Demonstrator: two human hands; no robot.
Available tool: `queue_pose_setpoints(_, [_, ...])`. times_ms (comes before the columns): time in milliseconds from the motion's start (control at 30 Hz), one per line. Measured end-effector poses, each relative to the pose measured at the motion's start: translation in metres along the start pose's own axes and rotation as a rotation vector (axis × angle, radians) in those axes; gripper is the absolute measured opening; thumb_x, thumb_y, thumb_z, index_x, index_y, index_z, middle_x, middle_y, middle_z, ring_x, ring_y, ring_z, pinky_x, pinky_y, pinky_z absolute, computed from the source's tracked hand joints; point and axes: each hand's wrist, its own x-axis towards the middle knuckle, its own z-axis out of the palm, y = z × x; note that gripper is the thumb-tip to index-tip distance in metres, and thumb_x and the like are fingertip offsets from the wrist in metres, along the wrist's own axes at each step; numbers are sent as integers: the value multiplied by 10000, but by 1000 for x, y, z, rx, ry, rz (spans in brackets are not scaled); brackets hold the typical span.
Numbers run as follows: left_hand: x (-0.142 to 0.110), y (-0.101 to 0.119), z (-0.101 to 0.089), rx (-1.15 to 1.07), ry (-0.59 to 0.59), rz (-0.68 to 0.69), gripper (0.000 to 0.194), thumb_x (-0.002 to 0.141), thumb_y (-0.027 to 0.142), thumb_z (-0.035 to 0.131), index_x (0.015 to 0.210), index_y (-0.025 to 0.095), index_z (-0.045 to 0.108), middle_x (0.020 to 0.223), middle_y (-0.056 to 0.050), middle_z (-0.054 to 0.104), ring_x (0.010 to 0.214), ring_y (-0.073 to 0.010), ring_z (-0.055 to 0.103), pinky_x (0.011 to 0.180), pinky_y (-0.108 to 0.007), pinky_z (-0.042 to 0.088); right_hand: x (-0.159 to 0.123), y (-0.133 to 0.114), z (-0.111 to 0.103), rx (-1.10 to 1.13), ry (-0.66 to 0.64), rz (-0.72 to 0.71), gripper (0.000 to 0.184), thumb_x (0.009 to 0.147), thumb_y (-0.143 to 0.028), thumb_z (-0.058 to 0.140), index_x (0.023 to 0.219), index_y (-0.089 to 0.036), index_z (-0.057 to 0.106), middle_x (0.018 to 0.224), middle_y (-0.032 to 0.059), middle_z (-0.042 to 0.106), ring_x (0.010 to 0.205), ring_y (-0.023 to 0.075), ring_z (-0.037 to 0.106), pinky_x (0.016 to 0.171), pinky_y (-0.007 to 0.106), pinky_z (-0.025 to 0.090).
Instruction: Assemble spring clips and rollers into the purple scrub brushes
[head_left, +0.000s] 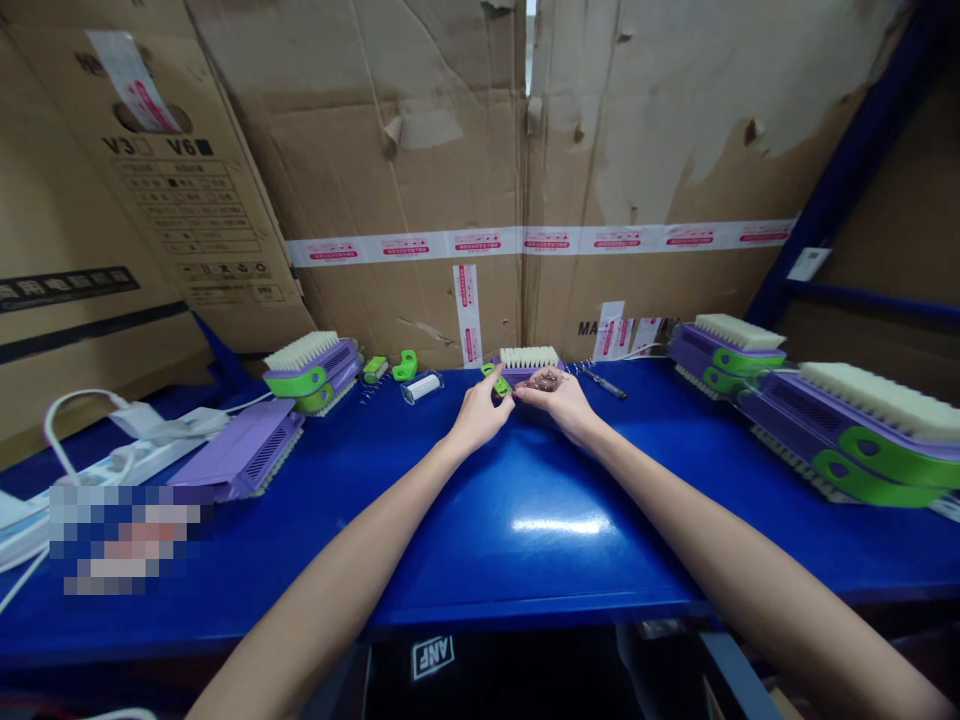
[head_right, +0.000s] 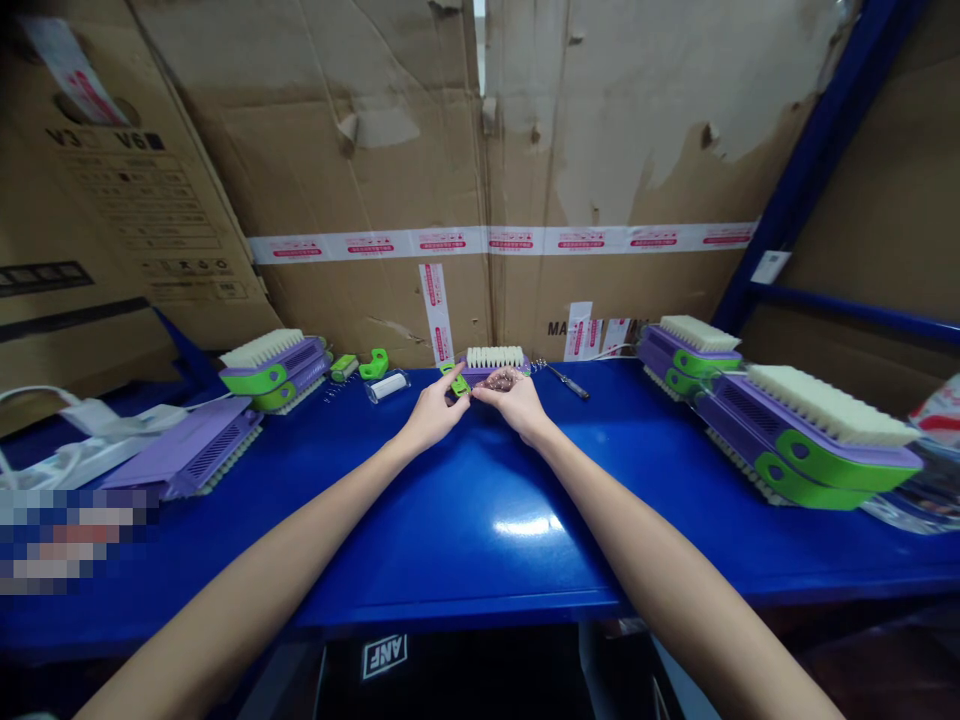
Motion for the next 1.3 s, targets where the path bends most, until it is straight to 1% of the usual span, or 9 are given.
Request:
queue_pose_setpoints(133, [-1,-2,0,6,-19,29,647,785,167,557,1409,122,392,907,-72,660,845,-190,619,903,-351,445,0,0,1,-26,-8,-24,393,460,-294,842,683,-196,534,762,28,693,751,181,653,799,346,511])
queue_pose_setpoints(300, [-2,0,-1,-25,-40,56,710,789,149,539,1453,148,288,945,-80,651,788,-174,609,855,-339,460,1,2,0,-95,-9,-56,373,479,-298,826,685,-196,532,776,37,691,765,189,649,799,348,506])
queue_pose_setpoints(467, [-4,3,-2,-54,-61,69,730,784,143,515,1456,165,231,853,-38,649,647,-142,578,710,-279,477,2,4,-1,-152,-9,-93,360,504,-309,811,702,-200,531,778,34,689,758,192,643,792,358,505])
queue_pose_setpoints(667, [-4,-1,0,-142,-59,90,698,774,158,521,1421,166,258,851,-46,661,611,-145,587,683,-279,483,2,4,-1,-154,-13,-112,356,507,-320,810,702,-208,534,778,30,686,769,197,644,797,362,510])
queue_pose_setpoints(767, [-3,-3,1,-161,-48,84,659,774,163,531,1389,174,293,849,-46,658,620,-146,597,696,-288,489,2,4,0,-147,-9,-113,366,500,-325,811,701,-208,528,795,33,692,788,200,647,809,365,510])
queue_pose_setpoints(900, [-3,-6,3,-166,-42,78,628,786,173,539,1362,183,291,849,-50,656,645,-152,608,681,-288,492,0,3,0,-128,-17,-111,361,509,-307,805,706,-211,520,816,31,697,806,201,653,827,368,508])
queue_pose_setpoints(1167, [0,-9,5,-233,-24,-8,526,757,138,584,1225,195,352,765,-4,620,640,-136,597,623,-244,460,0,2,1,-114,-31,-98,371,501,-305,807,710,-211,515,797,26,700,786,204,658,789,369,513])
queue_pose_setpoints(1233, [1,-7,5,-288,-30,-62,517,748,110,588,1200,184,348,761,2,613,635,-127,596,619,-240,463,0,2,1,-126,-38,-104,379,500,-317,808,711,-212,511,792,24,700,780,201,658,784,366,514])
queue_pose_setpoints(1300, [2,-5,5,-360,-57,-161,502,752,92,584,1183,168,338,737,17,597,602,-113,590,603,-235,465,0,2,1,-138,-45,-111,385,503,-329,805,715,-216,505,793,23,701,774,200,657,776,363,516])
